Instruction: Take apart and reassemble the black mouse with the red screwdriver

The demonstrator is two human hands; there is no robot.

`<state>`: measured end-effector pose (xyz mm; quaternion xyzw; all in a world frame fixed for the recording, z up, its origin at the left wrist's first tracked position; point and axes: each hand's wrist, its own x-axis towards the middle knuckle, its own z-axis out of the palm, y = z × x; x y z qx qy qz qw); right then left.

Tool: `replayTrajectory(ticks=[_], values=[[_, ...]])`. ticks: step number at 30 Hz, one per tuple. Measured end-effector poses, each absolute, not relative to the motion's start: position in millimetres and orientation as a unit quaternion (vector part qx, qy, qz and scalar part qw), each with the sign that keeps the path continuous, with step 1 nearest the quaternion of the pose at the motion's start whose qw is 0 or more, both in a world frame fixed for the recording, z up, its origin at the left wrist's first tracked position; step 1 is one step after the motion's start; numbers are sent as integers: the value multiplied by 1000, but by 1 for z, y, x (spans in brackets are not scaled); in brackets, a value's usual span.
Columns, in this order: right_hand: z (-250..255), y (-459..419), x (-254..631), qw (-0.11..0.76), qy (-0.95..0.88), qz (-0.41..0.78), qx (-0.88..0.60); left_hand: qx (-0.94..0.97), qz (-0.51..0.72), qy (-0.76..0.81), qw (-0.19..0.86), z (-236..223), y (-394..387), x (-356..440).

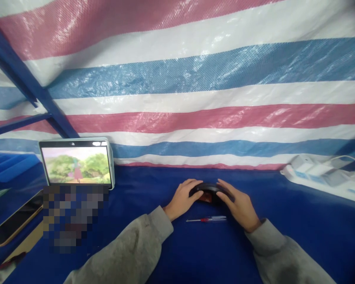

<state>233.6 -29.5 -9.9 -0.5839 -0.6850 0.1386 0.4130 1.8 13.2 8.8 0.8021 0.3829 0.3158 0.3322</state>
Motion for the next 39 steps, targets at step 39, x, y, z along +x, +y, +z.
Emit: replayTrajectory(ticks=[39], values=[[-22, -25, 238, 432, -680, 66, -589, 800, 329, 444, 234, 14, 6, 2]])
